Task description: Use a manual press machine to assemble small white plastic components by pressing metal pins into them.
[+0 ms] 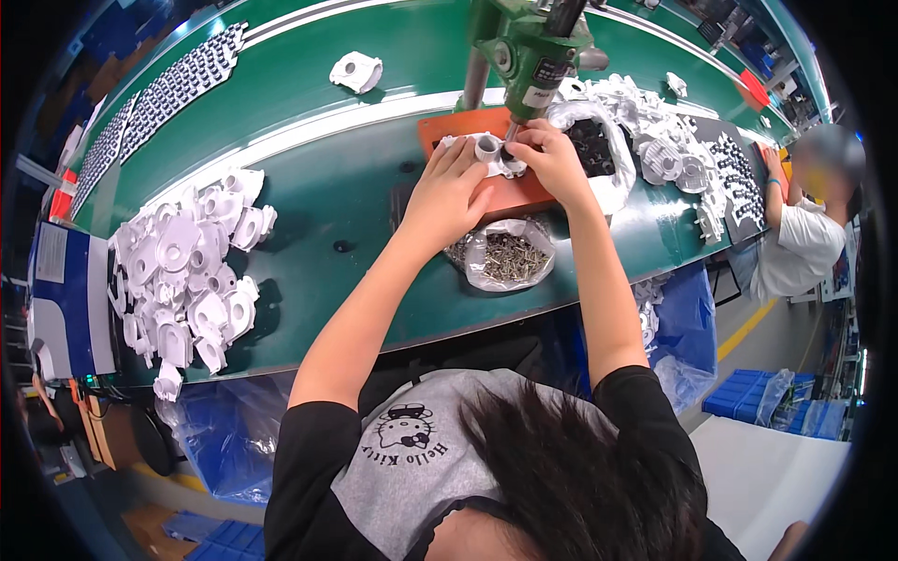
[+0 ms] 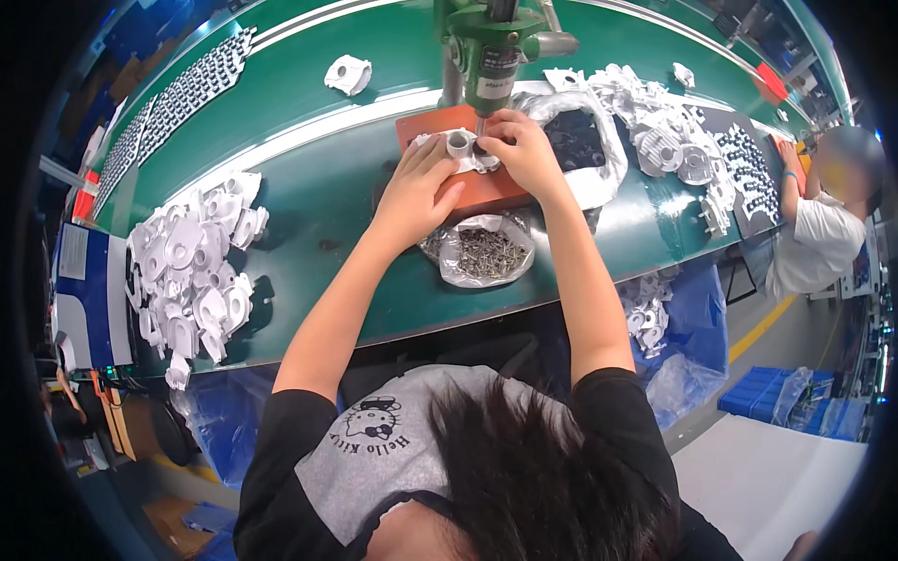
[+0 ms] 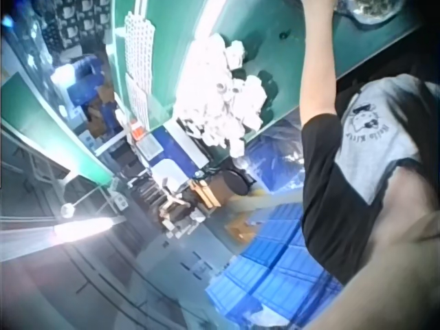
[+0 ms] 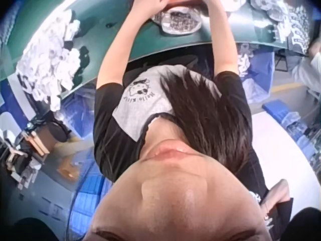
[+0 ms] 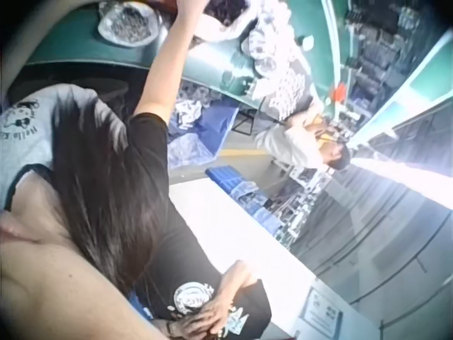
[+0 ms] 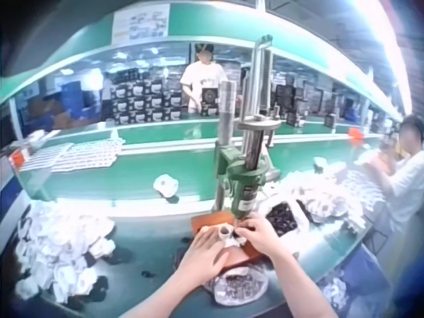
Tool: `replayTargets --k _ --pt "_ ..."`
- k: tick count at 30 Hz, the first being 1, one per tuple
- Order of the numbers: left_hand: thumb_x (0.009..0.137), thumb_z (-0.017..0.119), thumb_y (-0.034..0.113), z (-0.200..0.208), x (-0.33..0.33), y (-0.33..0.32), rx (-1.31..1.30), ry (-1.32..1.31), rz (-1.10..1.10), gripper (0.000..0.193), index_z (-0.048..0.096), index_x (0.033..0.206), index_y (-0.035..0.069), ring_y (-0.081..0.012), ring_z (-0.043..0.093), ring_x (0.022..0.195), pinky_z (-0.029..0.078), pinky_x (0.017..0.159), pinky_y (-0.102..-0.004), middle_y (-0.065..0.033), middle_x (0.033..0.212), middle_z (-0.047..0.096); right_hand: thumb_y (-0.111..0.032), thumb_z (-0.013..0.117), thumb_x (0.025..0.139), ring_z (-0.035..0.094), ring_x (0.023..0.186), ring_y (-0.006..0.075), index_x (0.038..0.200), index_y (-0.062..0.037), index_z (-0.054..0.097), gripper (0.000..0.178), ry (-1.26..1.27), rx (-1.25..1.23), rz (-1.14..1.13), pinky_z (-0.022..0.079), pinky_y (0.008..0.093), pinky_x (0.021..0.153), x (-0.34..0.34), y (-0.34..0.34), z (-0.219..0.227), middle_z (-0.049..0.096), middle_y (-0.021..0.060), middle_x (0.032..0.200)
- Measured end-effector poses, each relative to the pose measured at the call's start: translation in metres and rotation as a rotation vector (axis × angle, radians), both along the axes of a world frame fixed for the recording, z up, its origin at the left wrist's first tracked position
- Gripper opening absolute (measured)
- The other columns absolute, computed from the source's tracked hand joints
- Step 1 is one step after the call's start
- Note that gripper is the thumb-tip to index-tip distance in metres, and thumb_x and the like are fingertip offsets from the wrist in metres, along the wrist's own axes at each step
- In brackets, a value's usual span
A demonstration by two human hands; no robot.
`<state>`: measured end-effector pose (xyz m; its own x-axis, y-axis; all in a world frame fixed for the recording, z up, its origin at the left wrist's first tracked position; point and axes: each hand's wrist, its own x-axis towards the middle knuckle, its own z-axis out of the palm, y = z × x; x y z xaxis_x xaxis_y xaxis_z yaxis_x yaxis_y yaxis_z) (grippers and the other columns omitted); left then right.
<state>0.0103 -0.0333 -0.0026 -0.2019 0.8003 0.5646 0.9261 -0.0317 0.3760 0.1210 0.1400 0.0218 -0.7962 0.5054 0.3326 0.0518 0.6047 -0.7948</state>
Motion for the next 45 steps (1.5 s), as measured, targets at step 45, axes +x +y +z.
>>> replayTargets --k 45 --pt "0.083 0.057 0.02 -0.005 0.003 0.004 0.027 -0.054 0.045 0.023 0.058 0.098 0.004 -0.0331 0.042 0.126 0.025 0.11 -0.0439 -0.0209 0.128 0.051 -0.017 0.068 0.075 0.057 0.077 0.0212 0.085 -0.0003 0.067 0.019 -0.064 0.136 -0.188 0.045 0.0315 0.07 0.005 -0.006 -0.001 0.058 0.0106 0.082"
